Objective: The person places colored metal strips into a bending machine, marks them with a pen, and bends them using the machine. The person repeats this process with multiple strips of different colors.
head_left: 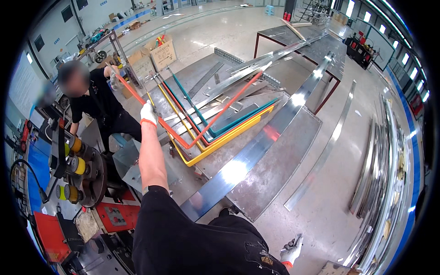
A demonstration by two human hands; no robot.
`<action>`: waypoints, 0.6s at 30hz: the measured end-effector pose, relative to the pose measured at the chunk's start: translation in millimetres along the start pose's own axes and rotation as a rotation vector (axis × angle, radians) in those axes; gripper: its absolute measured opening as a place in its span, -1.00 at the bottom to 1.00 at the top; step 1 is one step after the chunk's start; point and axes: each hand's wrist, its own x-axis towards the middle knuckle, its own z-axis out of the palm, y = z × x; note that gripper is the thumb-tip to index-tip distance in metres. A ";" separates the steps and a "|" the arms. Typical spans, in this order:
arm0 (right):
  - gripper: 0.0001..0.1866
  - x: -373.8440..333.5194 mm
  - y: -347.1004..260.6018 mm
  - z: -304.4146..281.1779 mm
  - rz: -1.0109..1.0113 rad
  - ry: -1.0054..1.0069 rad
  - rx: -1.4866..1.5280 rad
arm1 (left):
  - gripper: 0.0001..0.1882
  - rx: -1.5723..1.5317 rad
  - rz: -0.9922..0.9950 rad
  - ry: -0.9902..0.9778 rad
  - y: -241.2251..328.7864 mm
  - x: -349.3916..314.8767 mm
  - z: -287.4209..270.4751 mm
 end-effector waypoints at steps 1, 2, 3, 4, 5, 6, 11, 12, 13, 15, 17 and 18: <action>-0.59 -4.4 -0.1 7.4 -0.010 0.007 -0.001 | -0.66 0.012 0.025 0.001 0.8 2.4 3.1; -0.59 -16.6 -2.4 13.6 -0.021 0.019 -0.006 | -0.65 0.028 0.044 0.006 -0.8 3.8 4.4; -0.59 -21.8 -4.0 18.0 -0.031 0.030 -0.011 | -0.65 0.000 0.040 0.013 -0.8 6.0 6.0; -0.60 -24.4 -5.0 16.3 -0.022 0.047 0.004 | -0.66 0.033 0.007 0.023 -4.2 3.5 13.2; -0.60 -27.8 -6.2 15.7 -0.019 0.040 -0.006 | -0.67 0.065 -0.026 0.032 -4.0 -4.5 21.6; -0.60 -32.7 -7.3 15.1 -0.016 0.036 -0.016 | -0.68 0.090 -0.040 0.011 -10.8 1.9 26.0; -0.60 -25.5 0.5 -7.1 0.026 0.018 -0.043 | -0.65 0.259 0.042 0.116 0.2 61.2 6.4; -0.60 -24.8 2.6 -10.5 0.026 0.026 -0.034 | -0.45 0.194 0.046 0.057 1.7 66.6 1.8; -0.60 -31.8 2.6 -15.4 0.005 0.064 -0.021 | -0.39 0.222 0.002 0.008 -13.4 64.4 12.7; -0.60 -31.2 7.5 -4.6 -0.004 0.037 -0.048 | -0.45 0.285 0.027 0.042 17.4 82.1 -14.6; -0.61 -34.6 8.3 -15.5 -0.022 0.015 -0.038 | -0.56 0.406 0.034 0.062 8.3 79.7 -12.6; -0.63 -35.8 9.6 -19.1 -0.006 0.005 -0.033 | -0.65 0.474 0.086 0.039 8.3 77.1 -17.8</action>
